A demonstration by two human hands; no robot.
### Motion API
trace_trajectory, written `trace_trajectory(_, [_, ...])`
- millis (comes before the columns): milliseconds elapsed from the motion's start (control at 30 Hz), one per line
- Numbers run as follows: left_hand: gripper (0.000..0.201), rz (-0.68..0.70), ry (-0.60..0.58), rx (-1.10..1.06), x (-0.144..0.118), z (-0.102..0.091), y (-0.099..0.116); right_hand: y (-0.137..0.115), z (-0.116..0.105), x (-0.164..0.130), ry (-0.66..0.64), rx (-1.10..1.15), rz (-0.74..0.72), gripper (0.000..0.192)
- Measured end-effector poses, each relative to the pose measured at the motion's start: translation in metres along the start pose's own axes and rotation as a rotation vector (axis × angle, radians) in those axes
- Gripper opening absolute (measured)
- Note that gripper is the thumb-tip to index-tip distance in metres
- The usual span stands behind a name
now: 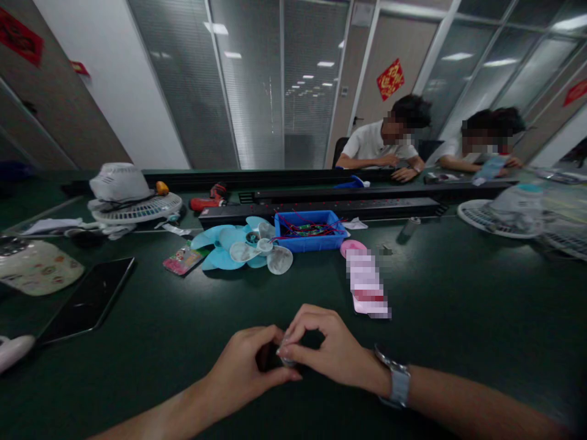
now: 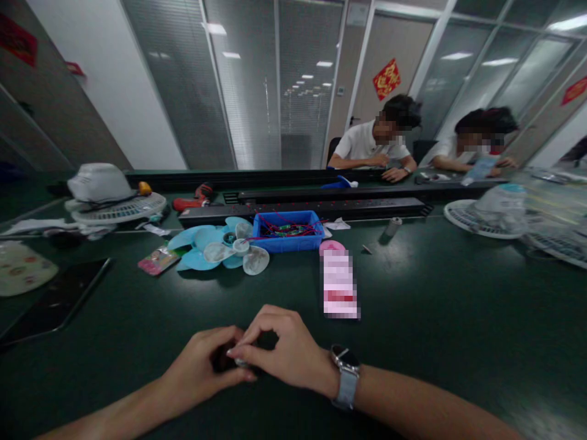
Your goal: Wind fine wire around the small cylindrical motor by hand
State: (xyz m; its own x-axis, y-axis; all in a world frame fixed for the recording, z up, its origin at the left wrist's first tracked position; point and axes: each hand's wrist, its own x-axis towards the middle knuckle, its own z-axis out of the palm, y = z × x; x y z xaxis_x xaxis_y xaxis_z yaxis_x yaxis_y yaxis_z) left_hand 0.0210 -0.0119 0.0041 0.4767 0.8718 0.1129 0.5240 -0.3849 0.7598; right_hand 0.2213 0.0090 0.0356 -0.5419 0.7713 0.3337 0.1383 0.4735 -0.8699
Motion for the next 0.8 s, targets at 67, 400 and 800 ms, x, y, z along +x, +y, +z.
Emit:
trace_trajectory(67, [0.028,0.006,-0.003,-0.001,0.001,-0.001,-0.001,-0.001,-0.003,0.004,-0.027,-0.015,0.017,0.013])
trace_trajectory(400, [0.029,0.054,-0.015,0.022,0.002,-0.008,-0.003,0.0,-0.002,0.007,-0.025,-0.082,0.027,0.013])
trace_trajectory(800, [0.028,0.063,0.002,0.055,0.001,-0.005,-0.008,-0.005,-0.01,0.003,-0.107,-0.532,-0.468,0.02])
